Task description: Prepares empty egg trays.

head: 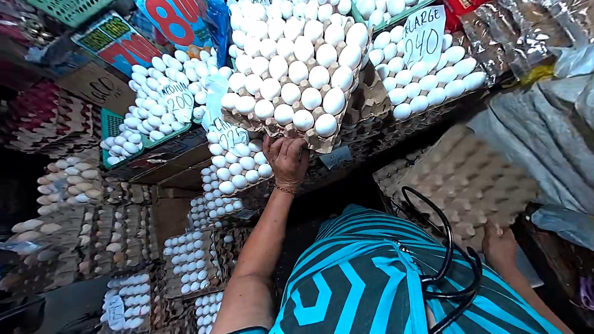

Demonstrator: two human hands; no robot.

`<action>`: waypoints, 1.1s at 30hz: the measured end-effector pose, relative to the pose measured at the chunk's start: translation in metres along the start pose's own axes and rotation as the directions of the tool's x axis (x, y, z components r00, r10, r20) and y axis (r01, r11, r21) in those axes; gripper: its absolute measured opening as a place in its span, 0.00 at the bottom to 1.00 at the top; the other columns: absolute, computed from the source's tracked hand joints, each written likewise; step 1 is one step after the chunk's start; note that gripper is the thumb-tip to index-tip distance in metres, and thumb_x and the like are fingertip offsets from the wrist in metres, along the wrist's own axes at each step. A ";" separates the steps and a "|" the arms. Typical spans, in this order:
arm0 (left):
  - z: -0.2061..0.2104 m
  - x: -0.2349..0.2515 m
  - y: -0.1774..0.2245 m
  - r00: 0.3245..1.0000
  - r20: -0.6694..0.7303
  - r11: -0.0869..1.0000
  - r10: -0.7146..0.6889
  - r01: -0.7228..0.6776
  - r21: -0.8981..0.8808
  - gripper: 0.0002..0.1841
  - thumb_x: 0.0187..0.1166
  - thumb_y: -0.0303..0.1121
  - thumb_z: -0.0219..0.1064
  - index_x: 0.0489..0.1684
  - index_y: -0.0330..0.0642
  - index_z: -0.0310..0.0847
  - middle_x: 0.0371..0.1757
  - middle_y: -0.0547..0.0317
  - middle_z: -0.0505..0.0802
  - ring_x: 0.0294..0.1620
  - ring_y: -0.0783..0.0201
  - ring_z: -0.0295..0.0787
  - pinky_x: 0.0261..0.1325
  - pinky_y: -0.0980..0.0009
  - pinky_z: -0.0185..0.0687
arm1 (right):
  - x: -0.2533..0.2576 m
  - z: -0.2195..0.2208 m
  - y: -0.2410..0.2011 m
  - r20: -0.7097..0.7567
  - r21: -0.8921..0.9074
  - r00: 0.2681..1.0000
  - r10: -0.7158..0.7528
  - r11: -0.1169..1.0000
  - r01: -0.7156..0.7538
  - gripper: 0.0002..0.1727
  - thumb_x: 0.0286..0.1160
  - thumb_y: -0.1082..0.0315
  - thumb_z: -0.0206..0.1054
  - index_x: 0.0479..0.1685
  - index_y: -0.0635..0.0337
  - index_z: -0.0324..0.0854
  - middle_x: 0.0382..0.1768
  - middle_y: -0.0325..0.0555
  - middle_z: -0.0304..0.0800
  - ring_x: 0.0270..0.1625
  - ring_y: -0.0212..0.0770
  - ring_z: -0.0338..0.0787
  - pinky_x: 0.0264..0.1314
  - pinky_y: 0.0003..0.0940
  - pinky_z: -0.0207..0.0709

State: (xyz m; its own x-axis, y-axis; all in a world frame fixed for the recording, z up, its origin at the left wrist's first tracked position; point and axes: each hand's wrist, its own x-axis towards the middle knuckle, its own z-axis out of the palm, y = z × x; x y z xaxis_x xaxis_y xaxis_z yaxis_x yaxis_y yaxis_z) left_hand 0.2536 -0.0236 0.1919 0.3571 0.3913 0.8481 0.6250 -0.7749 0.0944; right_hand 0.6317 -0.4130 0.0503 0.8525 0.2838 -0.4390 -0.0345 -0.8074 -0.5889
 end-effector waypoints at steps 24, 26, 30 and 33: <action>-0.041 0.008 0.001 0.950 0.309 0.996 -0.048 0.070 -0.062 0.14 0.75 0.41 0.75 0.51 0.43 0.87 0.51 0.52 0.95 0.68 0.50 0.86 0.84 0.45 0.63 | -0.007 -0.026 -0.016 0.211 0.294 0.975 -0.075 0.956 0.010 0.30 0.95 0.57 0.44 0.80 0.77 0.67 0.78 0.71 0.73 0.79 0.52 0.77 0.83 0.49 0.67; -0.049 0.008 0.003 0.947 0.312 0.992 -0.074 0.103 -0.077 0.13 0.79 0.41 0.70 0.52 0.44 0.88 0.52 0.53 0.96 0.68 0.51 0.87 0.83 0.47 0.66 | -0.011 -0.024 -0.026 0.233 0.354 0.970 -0.071 0.935 -0.016 0.30 0.94 0.57 0.42 0.80 0.72 0.68 0.73 0.60 0.80 0.70 0.36 0.82 0.75 0.38 0.74; -0.058 0.035 0.013 0.975 0.130 0.963 -0.180 0.202 -0.177 0.10 0.82 0.35 0.65 0.48 0.39 0.87 0.48 0.50 0.94 0.61 0.58 0.88 0.74 0.62 0.76 | -0.026 -0.023 -0.066 0.209 0.471 0.960 -0.185 0.880 0.067 0.28 0.94 0.61 0.37 0.81 0.73 0.63 0.64 0.48 0.81 0.58 0.16 0.83 0.64 0.21 0.79; -0.057 0.078 0.021 0.963 0.100 0.859 -0.249 0.267 -0.437 0.08 0.85 0.32 0.64 0.52 0.40 0.84 0.50 0.61 0.92 0.57 0.73 0.88 0.65 0.73 0.84 | -0.033 -0.027 -0.111 0.110 0.521 0.929 -0.353 0.817 0.248 0.29 0.93 0.65 0.36 0.82 0.82 0.56 0.71 0.61 0.75 0.66 0.16 0.78 0.71 0.18 0.72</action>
State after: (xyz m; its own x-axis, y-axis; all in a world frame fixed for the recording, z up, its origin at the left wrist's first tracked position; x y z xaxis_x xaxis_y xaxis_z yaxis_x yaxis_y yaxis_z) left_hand 0.2551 -0.0376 0.2900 0.2579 0.6192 0.7417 0.3293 -0.7781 0.5350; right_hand 0.6216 -0.3467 0.1489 0.7466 0.6058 -0.2751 -0.0883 -0.3195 -0.9434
